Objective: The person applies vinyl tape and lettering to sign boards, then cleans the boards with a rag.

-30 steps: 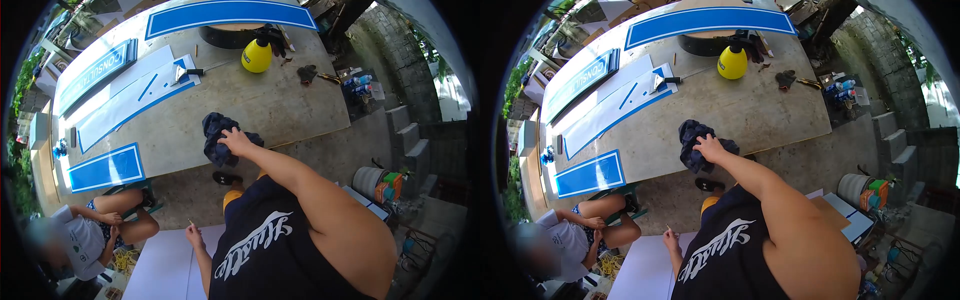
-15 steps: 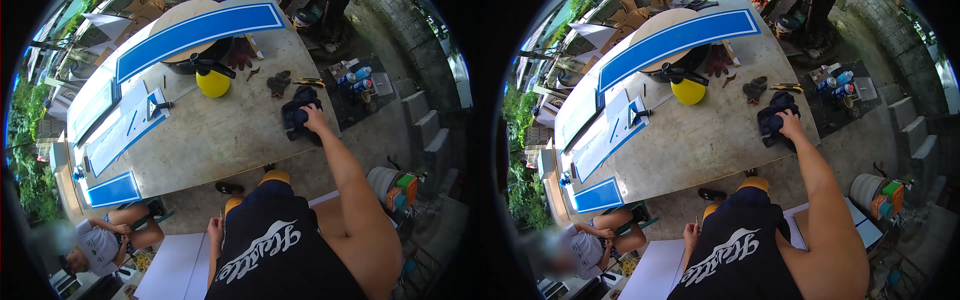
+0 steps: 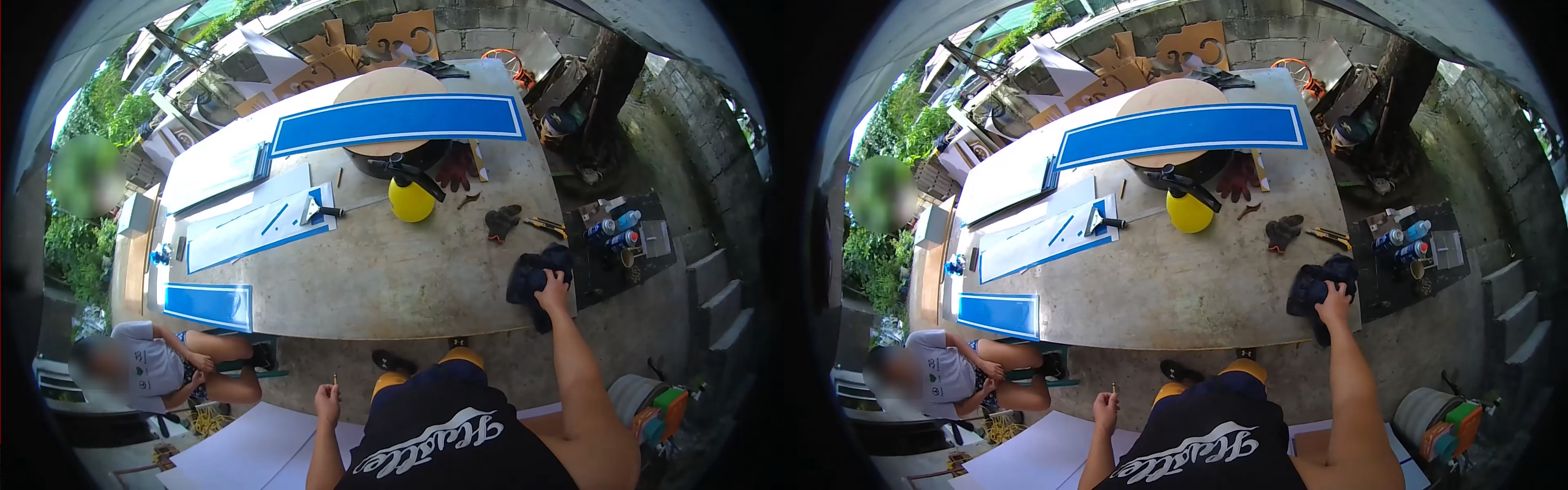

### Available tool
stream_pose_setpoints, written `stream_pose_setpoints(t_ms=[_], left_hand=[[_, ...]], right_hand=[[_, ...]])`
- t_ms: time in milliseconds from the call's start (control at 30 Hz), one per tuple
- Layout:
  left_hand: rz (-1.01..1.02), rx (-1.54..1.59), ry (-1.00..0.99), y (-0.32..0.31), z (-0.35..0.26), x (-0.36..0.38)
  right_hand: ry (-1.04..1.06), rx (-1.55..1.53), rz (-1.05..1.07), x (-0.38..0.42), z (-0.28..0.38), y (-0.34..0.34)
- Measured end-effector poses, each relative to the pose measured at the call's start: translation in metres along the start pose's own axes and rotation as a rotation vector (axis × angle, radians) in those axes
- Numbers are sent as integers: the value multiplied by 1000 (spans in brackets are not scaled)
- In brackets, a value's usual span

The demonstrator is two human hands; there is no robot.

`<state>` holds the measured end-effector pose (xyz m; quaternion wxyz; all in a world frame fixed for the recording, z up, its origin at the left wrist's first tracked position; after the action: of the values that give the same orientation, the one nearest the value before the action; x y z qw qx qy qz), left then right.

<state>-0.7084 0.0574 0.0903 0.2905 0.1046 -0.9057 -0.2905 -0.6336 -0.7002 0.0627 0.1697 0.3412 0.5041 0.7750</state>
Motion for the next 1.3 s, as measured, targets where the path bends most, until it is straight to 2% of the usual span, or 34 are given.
stream_pose_setpoints(t_ms=[100,200,267,333,433,500,567,700,833,967,1067,1167,1233,1300], left_hand=[[47,7,37,-17,22,1],[68,-79,-7,-22,50,-7],[46,-67,11,-16,78,-23],[20,-28,49,0,102,-34],[-22,77,112,33,136,-61],[-53,156,149,59,159,-76],[-89,187,150,89,177,-89],[-221,313,163,148,202,-106],[-274,502,181,176,211,-103],[-339,533,223,166,232,-92],[-383,484,210,146,239,-85],[-375,406,147,147,198,-97],[-346,389,121,165,142,-116],[-317,312,42,176,105,-152]], right_hand=[[-123,15,2,37,-21,-6],[-125,8,107,55,-40,-31],[-32,6,182,68,-43,-57],[63,-25,238,87,-11,-65],[224,-112,254,148,88,-68],[355,-152,231,186,184,-57],[566,-194,177,209,265,-57],[746,-60,102,248,417,-37],[861,59,-53,238,512,-51],[918,177,-239,251,566,-74],[1004,166,-10,270,582,-117],[1060,339,611,318,580,-173],[1101,500,843,336,567,-210],[1128,531,879,355,573,-217]])
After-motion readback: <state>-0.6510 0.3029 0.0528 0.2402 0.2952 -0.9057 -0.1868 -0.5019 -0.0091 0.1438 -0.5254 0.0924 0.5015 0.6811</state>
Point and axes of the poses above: each hand's wrist, its own x-axis away from the middle knuckle, its own y-axis out of the back of the hand, z = x × y, the point moved 7 cm from there along -x, towards the middle knuckle
